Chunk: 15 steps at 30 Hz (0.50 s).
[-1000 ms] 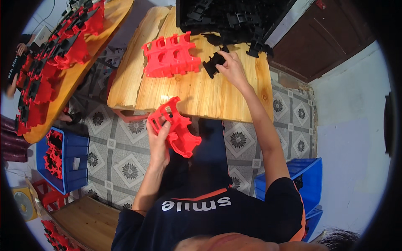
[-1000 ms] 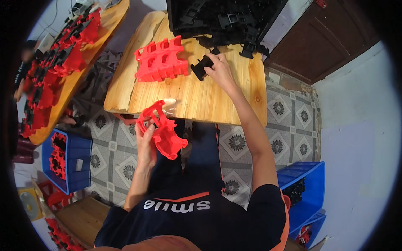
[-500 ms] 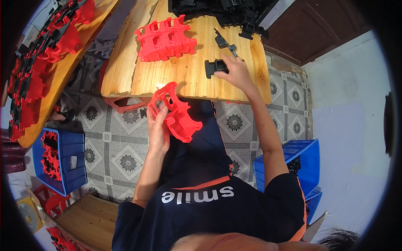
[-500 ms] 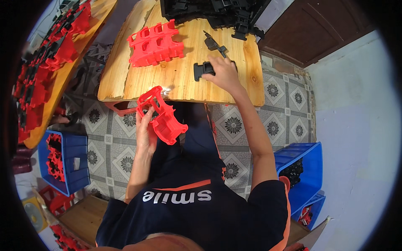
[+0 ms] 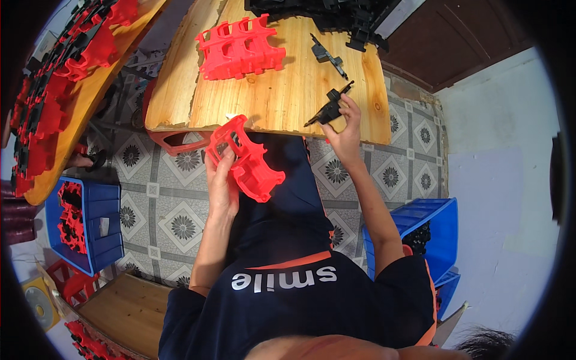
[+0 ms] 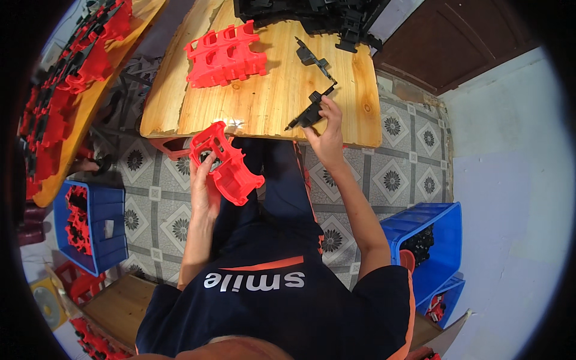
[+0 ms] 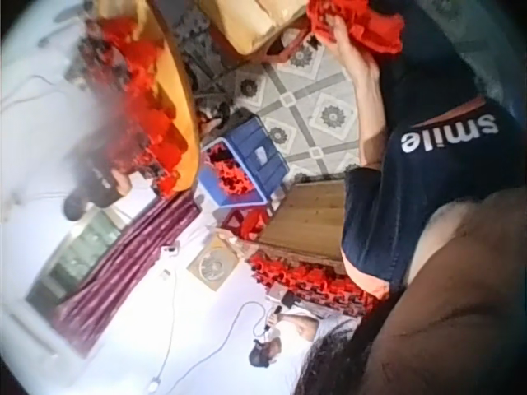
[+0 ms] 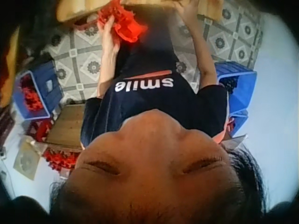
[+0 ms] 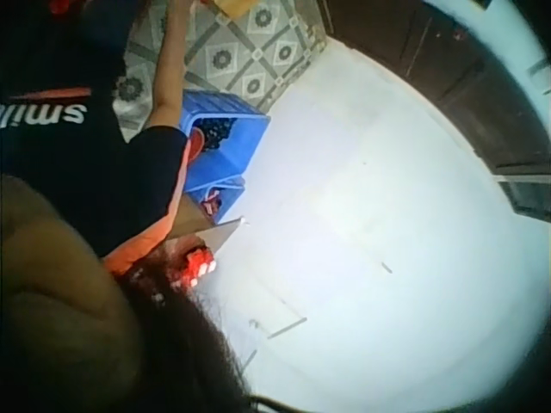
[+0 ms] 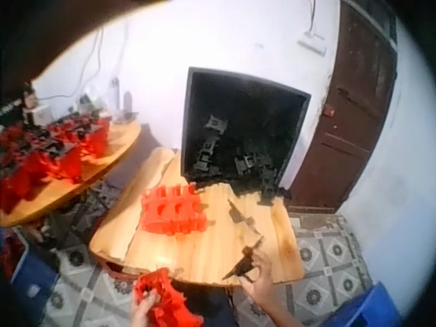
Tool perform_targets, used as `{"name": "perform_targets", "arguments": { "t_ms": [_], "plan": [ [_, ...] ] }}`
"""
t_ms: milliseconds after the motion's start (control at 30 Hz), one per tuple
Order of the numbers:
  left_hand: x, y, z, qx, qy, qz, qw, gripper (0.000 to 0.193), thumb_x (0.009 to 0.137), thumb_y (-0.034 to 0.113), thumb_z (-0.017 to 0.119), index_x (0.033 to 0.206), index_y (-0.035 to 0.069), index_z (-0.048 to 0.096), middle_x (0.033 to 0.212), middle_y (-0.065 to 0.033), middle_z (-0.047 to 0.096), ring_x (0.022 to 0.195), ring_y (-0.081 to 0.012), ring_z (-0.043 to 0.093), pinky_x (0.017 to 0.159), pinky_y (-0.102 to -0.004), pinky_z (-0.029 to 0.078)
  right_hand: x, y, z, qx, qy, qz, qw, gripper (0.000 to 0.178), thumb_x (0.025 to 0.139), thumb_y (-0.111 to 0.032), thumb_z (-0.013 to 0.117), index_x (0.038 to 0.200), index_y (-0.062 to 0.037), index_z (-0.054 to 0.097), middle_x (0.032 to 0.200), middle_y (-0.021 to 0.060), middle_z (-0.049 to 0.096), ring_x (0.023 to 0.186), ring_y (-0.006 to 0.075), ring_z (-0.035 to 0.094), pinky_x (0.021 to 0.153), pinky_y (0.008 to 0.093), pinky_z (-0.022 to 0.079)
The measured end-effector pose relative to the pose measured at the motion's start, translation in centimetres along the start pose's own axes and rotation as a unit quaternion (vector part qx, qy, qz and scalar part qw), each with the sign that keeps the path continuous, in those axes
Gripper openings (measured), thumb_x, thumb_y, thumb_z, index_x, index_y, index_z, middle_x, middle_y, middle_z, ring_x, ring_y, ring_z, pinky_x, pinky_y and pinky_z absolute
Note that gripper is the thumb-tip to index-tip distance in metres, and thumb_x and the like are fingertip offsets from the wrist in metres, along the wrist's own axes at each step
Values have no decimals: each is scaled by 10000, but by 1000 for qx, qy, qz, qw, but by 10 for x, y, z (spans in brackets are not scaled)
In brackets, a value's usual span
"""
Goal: Manually assemble black plastic components into red toy car chassis parts.
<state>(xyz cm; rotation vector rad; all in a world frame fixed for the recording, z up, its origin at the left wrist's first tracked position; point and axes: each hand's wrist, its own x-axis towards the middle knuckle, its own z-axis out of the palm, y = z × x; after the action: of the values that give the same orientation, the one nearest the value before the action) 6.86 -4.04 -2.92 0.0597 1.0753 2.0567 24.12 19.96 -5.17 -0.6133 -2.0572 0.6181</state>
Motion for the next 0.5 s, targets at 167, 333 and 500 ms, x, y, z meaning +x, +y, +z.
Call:
{"name": "perform_targets", "arguments": {
  "t_ms": [167, 333, 500],
  "plan": [
    [-1, 2, 6, -1, -13, -5, 1000, 595, 914, 163, 656, 1414, 101, 339, 1345, -94, 515, 1231, -217, 513, 1031, -406, 442, -20, 1, -15, -48, 26, 24, 998, 487, 743, 21, 720, 1145, -25, 447, 1449, 184, 404, 1211, 341, 536, 974, 371, 446],
    [1, -2, 4, 9, -17, -10, 1000, 602, 916, 168, 658, 1418, 101, 334, 1350, -101, 512, 1233, -223, 513, 1026, -410, 447, -20, 5, -34, -217, 35, -21, 975, 247, 825, 7, 597, 1069, -20, 632, 1303, 191, 557, 1168, 349, 552, 997, 397, 401],
    [0, 5, 15, 51, -19, 13, 998, 514, 944, 191, 601, 1399, 103, 379, 1281, -117, 568, 1158, -226, 579, 967, -413, 517, 66, -7, -45, -113, -86, -68, 988, 238, 908, -11, 529, 1115, -27, 646, 1245, 131, 606, 1203, 302, 535, 1030, 372, 402]
  ]
}}
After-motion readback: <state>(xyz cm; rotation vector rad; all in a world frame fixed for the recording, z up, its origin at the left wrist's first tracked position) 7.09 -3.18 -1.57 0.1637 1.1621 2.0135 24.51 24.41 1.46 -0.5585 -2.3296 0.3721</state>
